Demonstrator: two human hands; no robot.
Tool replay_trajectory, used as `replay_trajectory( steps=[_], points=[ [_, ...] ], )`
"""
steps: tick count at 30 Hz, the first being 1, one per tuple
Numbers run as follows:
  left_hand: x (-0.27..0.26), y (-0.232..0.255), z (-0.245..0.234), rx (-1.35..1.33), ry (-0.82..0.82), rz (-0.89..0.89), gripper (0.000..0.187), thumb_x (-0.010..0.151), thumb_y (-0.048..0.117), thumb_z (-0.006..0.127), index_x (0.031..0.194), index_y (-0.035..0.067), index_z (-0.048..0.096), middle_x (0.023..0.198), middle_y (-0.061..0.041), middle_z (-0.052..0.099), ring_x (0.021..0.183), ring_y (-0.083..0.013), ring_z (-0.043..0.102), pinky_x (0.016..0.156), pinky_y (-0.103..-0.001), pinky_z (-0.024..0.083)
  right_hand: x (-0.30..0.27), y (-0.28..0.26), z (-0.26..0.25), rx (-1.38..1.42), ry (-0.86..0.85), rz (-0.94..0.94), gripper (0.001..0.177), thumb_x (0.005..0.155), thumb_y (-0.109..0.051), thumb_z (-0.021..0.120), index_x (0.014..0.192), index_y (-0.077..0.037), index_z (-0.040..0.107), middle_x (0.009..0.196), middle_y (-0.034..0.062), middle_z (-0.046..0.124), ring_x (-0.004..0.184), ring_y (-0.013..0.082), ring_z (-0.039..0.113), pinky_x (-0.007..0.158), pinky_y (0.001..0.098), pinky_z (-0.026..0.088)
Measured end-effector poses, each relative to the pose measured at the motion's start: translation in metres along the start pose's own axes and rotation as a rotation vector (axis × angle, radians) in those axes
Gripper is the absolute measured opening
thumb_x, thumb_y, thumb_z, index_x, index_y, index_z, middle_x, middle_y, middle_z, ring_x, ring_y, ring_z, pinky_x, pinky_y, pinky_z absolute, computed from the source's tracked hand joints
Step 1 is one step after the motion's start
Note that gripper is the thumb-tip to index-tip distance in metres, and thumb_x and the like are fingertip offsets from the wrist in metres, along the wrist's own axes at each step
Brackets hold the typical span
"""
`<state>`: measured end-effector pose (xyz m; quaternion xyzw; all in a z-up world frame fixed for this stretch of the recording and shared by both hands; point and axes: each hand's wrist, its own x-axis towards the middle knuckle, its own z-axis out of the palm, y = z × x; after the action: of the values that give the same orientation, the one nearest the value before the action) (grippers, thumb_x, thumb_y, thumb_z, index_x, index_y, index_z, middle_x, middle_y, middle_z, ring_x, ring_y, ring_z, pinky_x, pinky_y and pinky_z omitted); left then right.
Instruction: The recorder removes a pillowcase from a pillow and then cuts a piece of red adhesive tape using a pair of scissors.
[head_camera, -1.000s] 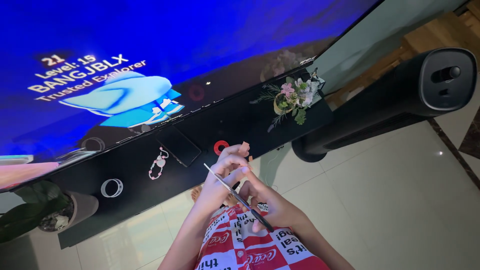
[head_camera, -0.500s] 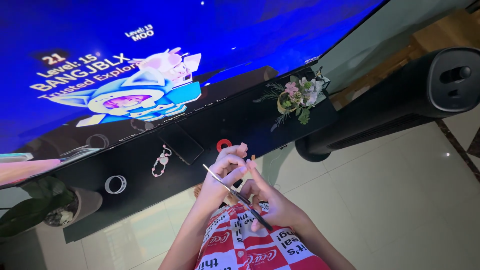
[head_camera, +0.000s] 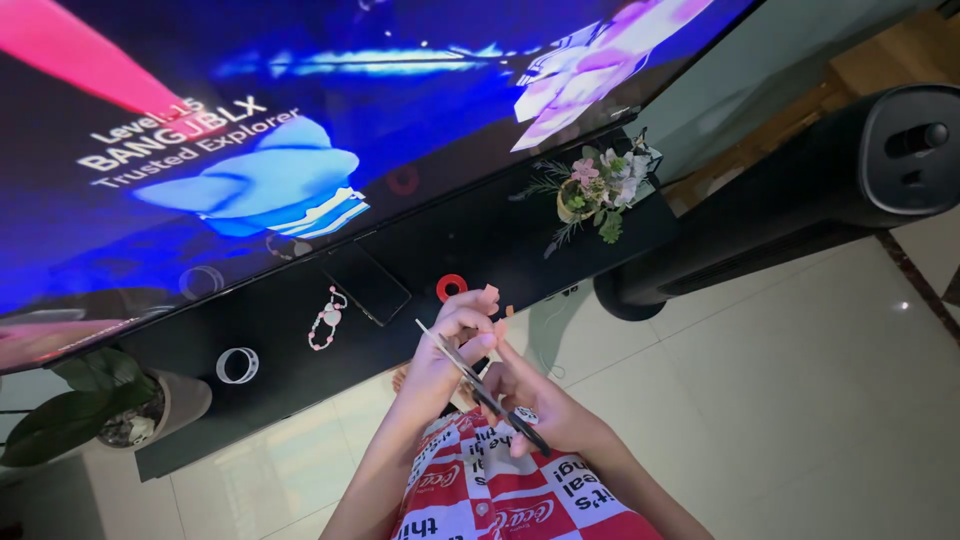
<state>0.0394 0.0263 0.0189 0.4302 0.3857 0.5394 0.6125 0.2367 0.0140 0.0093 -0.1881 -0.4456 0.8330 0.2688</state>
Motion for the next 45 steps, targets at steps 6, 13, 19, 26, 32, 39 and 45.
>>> replay_trajectory(
  steps=[6, 13, 19, 26, 32, 39, 45],
  points=[
    [-0.003, -0.001, -0.004, 0.048, -0.013, 0.022, 0.011, 0.093, 0.014, 0.071, 0.097, 0.005, 0.066, 0.147, -0.015, 0.048, 0.137, -0.027, 0.051, 0.112, -0.042, 0.044, -0.003, 0.006, -0.003, -0.089, 0.007, 0.0, 0.155, 0.063, -0.045, 0.099, 0.17, -0.019, -0.01, 0.11, 0.0084, 0.056, 0.097, 0.0168, 0.056, 0.081, 0.0268, 0.045],
    [-0.005, -0.005, -0.003, 0.032, 0.022, 0.006, 0.011, 0.093, 0.015, 0.071, 0.095, 0.005, 0.067, 0.145, -0.015, 0.051, 0.137, -0.027, 0.051, 0.111, -0.041, 0.043, -0.003, -0.001, 0.002, -0.072, 0.01, 0.052, 0.159, 0.061, -0.035, 0.101, 0.168, -0.02, -0.015, 0.109, 0.0073, 0.053, 0.094, 0.0173, 0.056, 0.079, 0.027, 0.044],
    [-0.005, -0.006, -0.001, 0.046, 0.065, 0.024, 0.013, 0.09, 0.014, 0.074, 0.091, 0.006, 0.064, 0.142, -0.015, 0.053, 0.136, -0.0279, 0.053, 0.111, -0.041, 0.043, -0.004, -0.002, 0.001, -0.163, -0.015, 0.054, 0.15, 0.067, -0.038, 0.096, 0.169, -0.017, -0.012, 0.113, 0.0057, 0.052, 0.099, 0.0164, 0.058, 0.081, 0.0262, 0.047],
    [-0.006, -0.006, 0.0, 0.032, 0.078, 0.016, 0.013, 0.089, 0.012, 0.074, 0.09, 0.007, 0.063, 0.139, -0.013, 0.054, 0.139, -0.0271, 0.051, 0.113, -0.041, 0.041, -0.005, -0.002, 0.002, -0.311, 0.0, 0.036, 0.148, 0.067, -0.04, 0.096, 0.169, -0.016, -0.008, 0.113, 0.0067, 0.054, 0.094, 0.0159, 0.062, 0.07, 0.0245, 0.048],
    [-0.005, -0.009, 0.001, -0.022, 0.092, -0.021, 0.012, 0.091, 0.01, 0.072, 0.089, 0.008, 0.061, 0.137, -0.012, 0.053, 0.141, -0.0259, 0.048, 0.116, -0.04, 0.038, -0.006, 0.002, -0.002, -0.488, 0.033, -0.007, 0.146, 0.066, -0.041, 0.096, 0.17, -0.014, -0.003, 0.114, 0.0059, 0.054, 0.089, 0.0148, 0.058, 0.07, 0.0251, 0.05],
    [-0.004, -0.006, 0.001, 0.033, 0.054, -0.017, 0.015, 0.091, 0.011, 0.073, 0.086, 0.008, 0.059, 0.137, -0.011, 0.054, 0.142, -0.0248, 0.048, 0.114, -0.038, 0.038, -0.005, 0.008, 0.001, -0.537, 0.059, -0.053, 0.145, 0.068, -0.046, 0.095, 0.17, -0.013, -0.003, 0.115, 0.0064, 0.054, 0.1, 0.0162, 0.06, 0.07, 0.0253, 0.05],
    [-0.002, -0.013, 0.009, 0.021, 0.12, -0.041, 0.016, 0.091, 0.011, 0.074, 0.087, 0.008, 0.059, 0.141, -0.012, 0.053, 0.13, -0.023, 0.053, 0.108, -0.036, 0.042, -0.003, 0.014, 0.001, -0.559, 0.1, -0.098, 0.148, 0.069, -0.047, 0.094, 0.169, -0.011, -0.008, 0.116, 0.0073, 0.056, 0.102, 0.0172, 0.061, 0.071, 0.0253, 0.052]
  ],
)
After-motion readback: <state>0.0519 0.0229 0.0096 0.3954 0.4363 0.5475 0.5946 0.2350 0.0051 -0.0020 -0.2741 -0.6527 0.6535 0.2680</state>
